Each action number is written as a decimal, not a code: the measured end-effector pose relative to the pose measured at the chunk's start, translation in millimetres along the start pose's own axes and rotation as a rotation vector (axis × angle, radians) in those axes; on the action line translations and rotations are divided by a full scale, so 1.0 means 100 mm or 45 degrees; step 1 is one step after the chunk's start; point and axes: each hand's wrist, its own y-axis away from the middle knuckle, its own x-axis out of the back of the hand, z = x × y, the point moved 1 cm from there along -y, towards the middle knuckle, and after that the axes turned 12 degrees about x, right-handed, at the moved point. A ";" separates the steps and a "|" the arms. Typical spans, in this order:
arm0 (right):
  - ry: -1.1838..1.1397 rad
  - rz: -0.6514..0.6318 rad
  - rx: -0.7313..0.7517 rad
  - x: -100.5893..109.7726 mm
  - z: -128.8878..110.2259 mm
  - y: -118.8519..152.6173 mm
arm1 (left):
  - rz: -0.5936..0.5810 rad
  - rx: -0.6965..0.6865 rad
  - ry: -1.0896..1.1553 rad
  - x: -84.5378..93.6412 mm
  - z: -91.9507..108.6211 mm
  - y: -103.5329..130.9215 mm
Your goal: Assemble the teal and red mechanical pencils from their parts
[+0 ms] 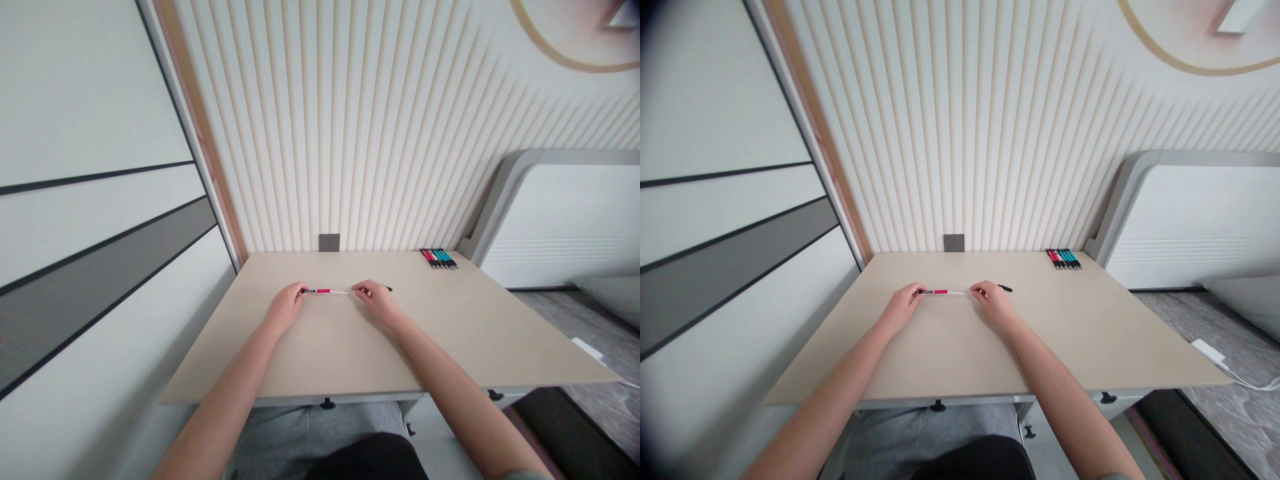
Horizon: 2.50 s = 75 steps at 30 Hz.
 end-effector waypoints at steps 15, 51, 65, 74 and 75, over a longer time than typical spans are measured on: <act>-0.025 -0.003 0.078 -0.01 -0.09 0.01 | -0.039 0.009 0.006 0.01 0.05 0.01; 0.753 -0.104 -0.457 0.34 0.46 0.14 | -0.097 -0.050 0.065 -0.02 0.06 0.01; 0.107 0.048 0.242 0.21 0.05 -0.02 | -0.062 -0.024 0.036 0.01 0.06 0.01; 0.144 0.013 0.241 0.19 0.04 0.00 | -0.111 0.008 0.034 0.02 0.09 0.02; 0.141 0.007 0.243 0.18 0.04 0.00 | -0.118 0.004 0.034 0.02 0.09 0.02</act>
